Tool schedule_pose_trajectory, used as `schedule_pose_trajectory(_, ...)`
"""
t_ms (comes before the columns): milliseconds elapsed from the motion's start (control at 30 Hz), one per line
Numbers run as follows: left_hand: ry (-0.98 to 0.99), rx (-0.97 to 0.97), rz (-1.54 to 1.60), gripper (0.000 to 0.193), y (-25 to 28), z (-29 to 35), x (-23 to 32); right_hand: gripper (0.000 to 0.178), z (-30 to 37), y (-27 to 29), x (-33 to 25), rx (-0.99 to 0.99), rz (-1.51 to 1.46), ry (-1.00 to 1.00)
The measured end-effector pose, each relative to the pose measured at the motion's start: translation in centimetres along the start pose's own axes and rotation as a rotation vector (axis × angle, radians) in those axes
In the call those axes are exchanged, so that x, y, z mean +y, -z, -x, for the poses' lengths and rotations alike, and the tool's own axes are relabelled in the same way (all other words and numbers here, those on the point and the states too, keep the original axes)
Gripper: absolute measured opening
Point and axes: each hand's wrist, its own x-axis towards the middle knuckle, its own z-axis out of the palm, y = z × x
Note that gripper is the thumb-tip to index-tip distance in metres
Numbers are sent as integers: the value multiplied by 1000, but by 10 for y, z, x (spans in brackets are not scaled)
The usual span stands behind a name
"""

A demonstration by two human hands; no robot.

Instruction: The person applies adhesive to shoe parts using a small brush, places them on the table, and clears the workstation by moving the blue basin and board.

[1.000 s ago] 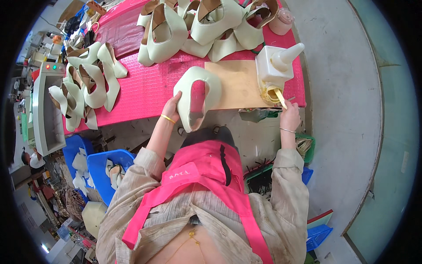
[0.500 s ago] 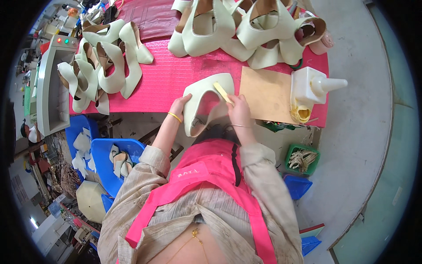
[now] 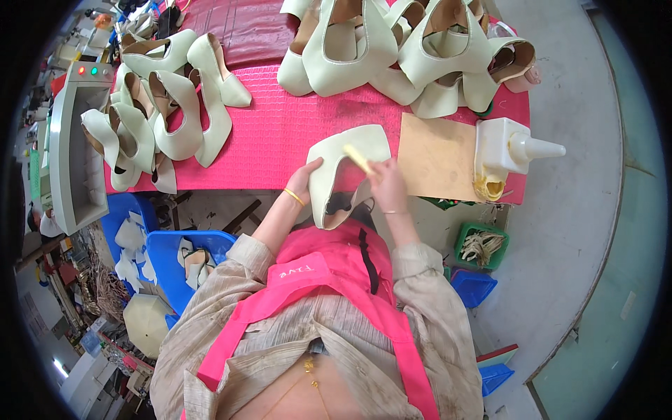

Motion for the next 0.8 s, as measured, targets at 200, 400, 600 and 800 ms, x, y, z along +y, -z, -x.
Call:
schedule_pose_trajectory(200, -103, -49, -32, 35, -17, 10, 0, 24, -3, 3, -11, -124, -139, 140)
schedule_pose_trajectory(400, -179, -115, -78, 35, -50, 47, 6, 26, 58, 75, -57, -292, -185, 330)
schedule_pose_trajectory(600, -274, -156, -33, 37, -87, 71, 8, 25, 61, 80, -43, -193, -212, 520)
schedule_pose_trajectory(800, -380, 50, -129, 41, -80, 89, 2, 21, 121, 137, -16, -104, -262, 265)
